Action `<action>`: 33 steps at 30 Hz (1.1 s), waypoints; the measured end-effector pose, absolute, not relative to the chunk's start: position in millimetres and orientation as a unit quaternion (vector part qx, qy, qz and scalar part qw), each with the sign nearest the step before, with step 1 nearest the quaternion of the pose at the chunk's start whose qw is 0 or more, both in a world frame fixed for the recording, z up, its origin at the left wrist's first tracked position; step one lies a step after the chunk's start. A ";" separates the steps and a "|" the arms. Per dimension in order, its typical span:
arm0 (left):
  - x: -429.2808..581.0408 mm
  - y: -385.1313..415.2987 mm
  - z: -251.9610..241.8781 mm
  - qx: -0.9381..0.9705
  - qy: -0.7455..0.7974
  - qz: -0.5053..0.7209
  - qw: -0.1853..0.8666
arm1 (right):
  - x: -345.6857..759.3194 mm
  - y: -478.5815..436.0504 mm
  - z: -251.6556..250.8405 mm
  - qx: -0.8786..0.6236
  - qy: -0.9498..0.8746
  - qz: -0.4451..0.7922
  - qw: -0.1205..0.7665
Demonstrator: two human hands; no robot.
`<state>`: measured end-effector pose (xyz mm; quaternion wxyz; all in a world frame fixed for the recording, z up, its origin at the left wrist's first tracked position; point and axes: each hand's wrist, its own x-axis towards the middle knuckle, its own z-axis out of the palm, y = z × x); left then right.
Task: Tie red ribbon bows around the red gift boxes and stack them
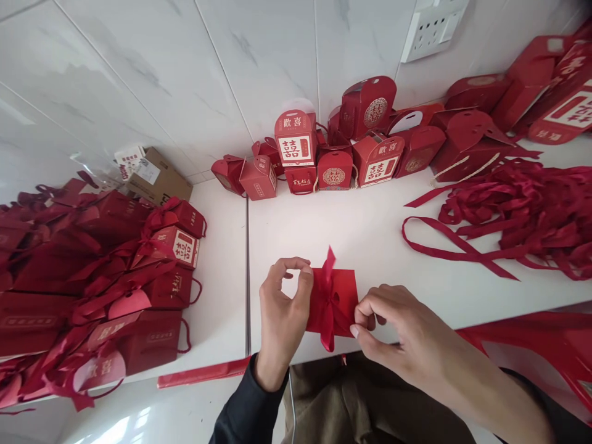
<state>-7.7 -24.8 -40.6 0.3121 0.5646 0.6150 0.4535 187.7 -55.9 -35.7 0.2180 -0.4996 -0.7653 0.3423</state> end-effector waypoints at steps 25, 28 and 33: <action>-6.5 -22.8 -48.4 0.541 0.596 0.475 0.355 | 213.2 -66.8 -38.1 -0.544 -0.713 0.393 0.204; -9.5 -24.9 -46.7 0.546 0.581 0.448 0.404 | 207.5 -67.7 -36.3 -0.531 -0.737 0.314 0.276; -9.8 -25.8 -41.5 0.602 0.562 0.399 0.404 | 180.7 -64.7 -33.7 -0.458 -0.792 0.258 0.309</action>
